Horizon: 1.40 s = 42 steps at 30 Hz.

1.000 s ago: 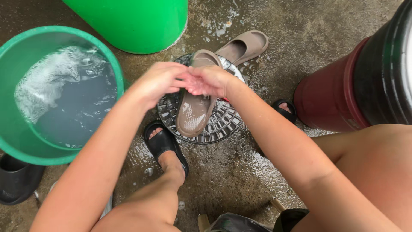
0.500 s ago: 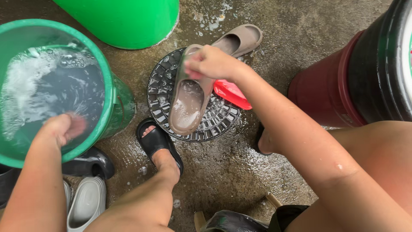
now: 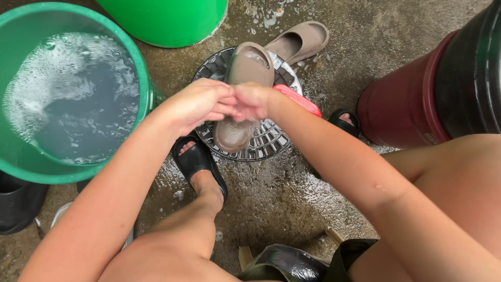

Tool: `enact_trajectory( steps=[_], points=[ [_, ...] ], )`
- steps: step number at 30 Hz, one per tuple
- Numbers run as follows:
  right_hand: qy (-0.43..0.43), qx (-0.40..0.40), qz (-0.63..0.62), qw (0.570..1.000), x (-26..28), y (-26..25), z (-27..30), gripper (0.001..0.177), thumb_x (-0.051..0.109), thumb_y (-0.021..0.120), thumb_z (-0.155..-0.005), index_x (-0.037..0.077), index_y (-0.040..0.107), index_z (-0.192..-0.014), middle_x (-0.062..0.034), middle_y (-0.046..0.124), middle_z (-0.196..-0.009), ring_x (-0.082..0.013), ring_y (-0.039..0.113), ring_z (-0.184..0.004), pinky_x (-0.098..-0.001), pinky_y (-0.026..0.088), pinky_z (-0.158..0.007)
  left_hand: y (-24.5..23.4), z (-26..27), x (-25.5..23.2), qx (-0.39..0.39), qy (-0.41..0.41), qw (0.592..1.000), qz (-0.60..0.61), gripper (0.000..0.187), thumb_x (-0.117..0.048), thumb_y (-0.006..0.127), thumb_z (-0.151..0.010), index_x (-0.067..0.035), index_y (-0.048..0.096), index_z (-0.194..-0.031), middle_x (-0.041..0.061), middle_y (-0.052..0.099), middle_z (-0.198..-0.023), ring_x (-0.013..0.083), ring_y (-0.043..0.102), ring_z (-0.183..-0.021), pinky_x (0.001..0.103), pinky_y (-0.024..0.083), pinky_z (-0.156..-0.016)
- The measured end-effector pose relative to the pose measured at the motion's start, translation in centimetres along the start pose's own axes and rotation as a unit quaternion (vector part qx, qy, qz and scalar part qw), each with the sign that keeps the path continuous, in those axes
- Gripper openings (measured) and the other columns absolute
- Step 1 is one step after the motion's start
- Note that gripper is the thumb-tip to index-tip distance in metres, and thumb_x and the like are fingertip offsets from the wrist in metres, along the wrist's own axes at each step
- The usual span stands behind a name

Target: The person washes footwear using a brush and soapy water.

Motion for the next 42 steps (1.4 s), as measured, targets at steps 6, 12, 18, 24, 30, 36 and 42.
enact_trajectory(
  steps=[6, 12, 18, 24, 30, 36, 42],
  points=[
    [0.009, -0.106, 0.497, 0.861, 1.2, -2.1, 4.7, 0.033, 0.026, 0.057, -0.096, 0.000, 0.076, -0.099, -0.0107, 0.079, -0.093, -0.0218, 0.076, -0.079, -0.0372, 0.062, -0.072, -9.4, 2.0, 3.8, -0.290, 0.142, 0.919, -0.228, 0.021, -0.018, 0.065, -0.099, -0.006, 0.076, -0.112, 0.010, 0.076, -0.103, 0.0181, 0.070, -0.092, 0.034, 0.054, -0.081],
    [-0.080, -0.192, 0.529, 0.822, 7.1, 1.6, 8.9, 0.033, 0.030, 0.062, -0.099, 0.001, 0.076, -0.104, -0.0116, 0.080, -0.096, -0.0204, 0.075, -0.085, -0.0349, 0.061, -0.078, -25.9, 4.7, 16.5, -0.411, -0.100, 0.901, -0.100, 0.033, -0.030, 0.051, -0.113, -0.002, 0.067, -0.118, 0.010, 0.069, -0.102, 0.0214, 0.062, -0.085, 0.039, 0.048, -0.074],
    [-0.146, -0.183, 0.149, 0.961, 8.7, 3.3, 7.2, 0.036, 0.032, 0.052, -0.103, 0.003, 0.071, -0.117, -0.0100, 0.078, -0.103, -0.0208, 0.075, -0.093, -0.0358, 0.061, -0.085, -30.5, 1.7, 26.3, -0.367, -0.228, 0.889, 0.152, 0.022, -0.021, 0.043, -0.104, -0.011, 0.062, -0.106, 0.011, 0.070, -0.101, 0.0245, 0.069, -0.084, 0.041, 0.058, -0.072],
    [-0.151, -0.036, -0.177, 0.972, 4.4, 5.0, 1.5, 0.042, 0.034, 0.043, -0.108, 0.001, 0.063, -0.126, -0.0134, 0.069, -0.118, -0.0233, 0.070, -0.108, -0.0365, 0.058, -0.094, -20.7, -0.8, 9.3, 0.003, 0.074, 0.942, 0.328, 0.035, -0.024, 0.055, -0.105, 0.006, 0.064, -0.122, 0.019, 0.071, -0.112, 0.0287, 0.070, -0.102, 0.039, 0.054, -0.087],
    [-0.304, 0.014, -0.277, 0.912, 5.6, 0.7, -3.8, 0.036, 0.024, 0.042, -0.113, -0.002, 0.058, -0.131, -0.0176, 0.066, -0.122, -0.0273, 0.066, -0.111, -0.0416, 0.057, -0.099, -5.2, -2.0, -4.1, 0.011, 0.116, 0.975, 0.191, 0.048, -0.024, 0.053, -0.100, 0.007, 0.053, -0.138, 0.020, 0.069, -0.130, 0.0299, 0.067, -0.121, 0.044, 0.052, -0.105],
    [-0.230, -0.236, -0.093, 0.940, 8.2, -6.9, -0.3, 0.035, 0.021, 0.046, -0.103, -0.001, 0.067, -0.121, -0.0168, 0.073, -0.119, -0.0269, 0.072, -0.109, -0.0395, 0.055, -0.099, -11.6, -1.7, 0.0, -0.261, 0.190, 0.946, -0.012, 0.034, -0.017, 0.055, -0.099, 0.000, 0.064, -0.127, 0.014, 0.072, -0.120, 0.0224, 0.071, -0.109, 0.035, 0.056, -0.094],
    [-0.210, -0.339, 0.084, 0.913, 11.3, -6.7, 5.7, 0.029, 0.022, 0.056, -0.097, 0.009, 0.071, -0.119, -0.0074, 0.074, -0.118, -0.0205, 0.068, -0.109, -0.0374, 0.052, -0.095, -26.8, 3.1, 15.6, -0.468, -0.007, 0.883, 0.033, 0.025, -0.028, 0.056, -0.109, -0.005, 0.065, -0.112, 0.006, 0.069, -0.097, 0.0189, 0.062, -0.086, 0.033, 0.046, -0.071]
  ],
)
Point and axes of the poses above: each hand's wrist, its own z-axis away from the middle knuckle, its own y-axis out of the palm, x = y × z, the point moved 3 cm from there along -z, towards the middle knuckle
